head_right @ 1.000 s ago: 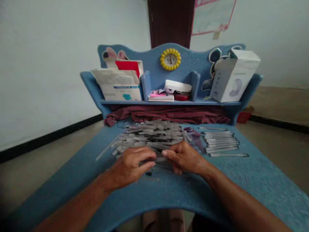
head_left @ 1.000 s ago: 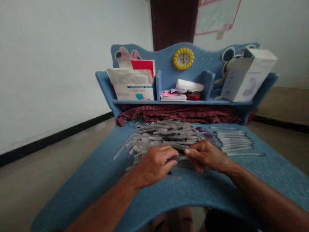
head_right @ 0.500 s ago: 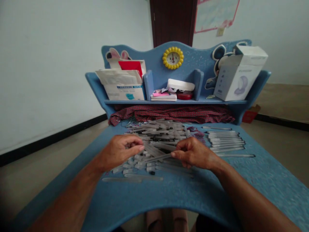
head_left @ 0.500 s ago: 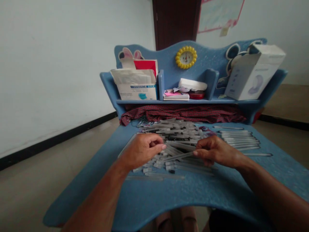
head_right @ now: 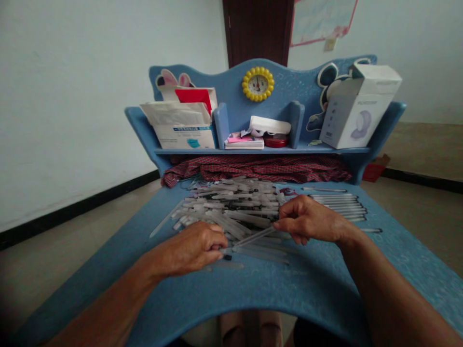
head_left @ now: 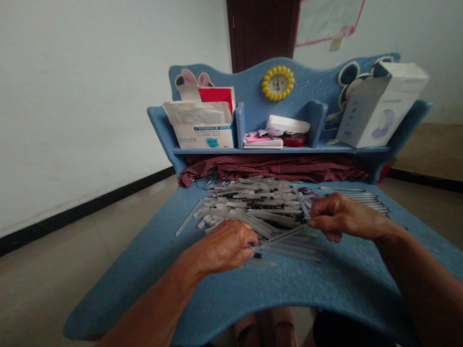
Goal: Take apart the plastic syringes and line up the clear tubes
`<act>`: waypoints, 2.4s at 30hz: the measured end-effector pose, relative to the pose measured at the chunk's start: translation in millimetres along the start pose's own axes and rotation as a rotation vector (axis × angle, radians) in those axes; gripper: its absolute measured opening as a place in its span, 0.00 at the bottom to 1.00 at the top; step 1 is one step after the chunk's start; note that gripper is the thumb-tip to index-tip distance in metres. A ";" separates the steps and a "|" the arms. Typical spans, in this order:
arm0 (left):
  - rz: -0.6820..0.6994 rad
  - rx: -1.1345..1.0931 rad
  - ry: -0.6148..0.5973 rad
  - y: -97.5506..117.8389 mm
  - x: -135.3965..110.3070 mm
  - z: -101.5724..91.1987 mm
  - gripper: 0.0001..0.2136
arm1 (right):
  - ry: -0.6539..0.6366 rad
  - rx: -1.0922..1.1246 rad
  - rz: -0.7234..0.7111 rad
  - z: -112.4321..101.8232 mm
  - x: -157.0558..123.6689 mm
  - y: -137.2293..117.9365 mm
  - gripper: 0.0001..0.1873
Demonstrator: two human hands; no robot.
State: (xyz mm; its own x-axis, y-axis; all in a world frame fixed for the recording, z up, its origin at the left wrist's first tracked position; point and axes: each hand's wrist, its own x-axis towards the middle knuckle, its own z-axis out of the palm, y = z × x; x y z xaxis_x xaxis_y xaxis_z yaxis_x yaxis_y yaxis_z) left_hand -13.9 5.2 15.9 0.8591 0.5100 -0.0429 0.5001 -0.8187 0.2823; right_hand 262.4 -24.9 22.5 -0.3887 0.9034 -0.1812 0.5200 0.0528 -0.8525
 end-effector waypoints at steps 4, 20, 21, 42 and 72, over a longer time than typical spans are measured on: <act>-0.053 0.105 -0.022 4.7 0.5 1.3 0.05 | -0.024 -0.024 0.003 0.3 -0.6 -1.5 0.17; -0.089 0.134 0.057 3.7 1.3 3.0 0.04 | 0.021 0.100 -0.010 13.6 10.6 4.1 0.19; -0.088 0.123 0.080 3.0 0.7 1.6 0.04 | 0.037 0.115 -0.024 12.9 10.5 4.5 0.19; -0.314 -1.042 0.603 -12.3 -1.8 -10.7 0.08 | 0.025 0.239 -0.154 15.4 13.0 7.0 0.19; -0.397 -1.308 0.693 -9.4 0.5 -12.0 0.08 | 0.264 0.103 -0.277 58.9 24.7 3.6 0.15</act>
State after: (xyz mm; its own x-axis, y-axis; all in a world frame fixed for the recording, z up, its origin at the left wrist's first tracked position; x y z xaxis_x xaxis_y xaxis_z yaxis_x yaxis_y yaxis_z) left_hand -19.5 16.3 24.8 0.2932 0.9558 0.0198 -0.0838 0.0051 0.9965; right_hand 209.8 -27.5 -13.9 -0.2873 0.9401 0.1835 0.3385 0.2789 -0.8987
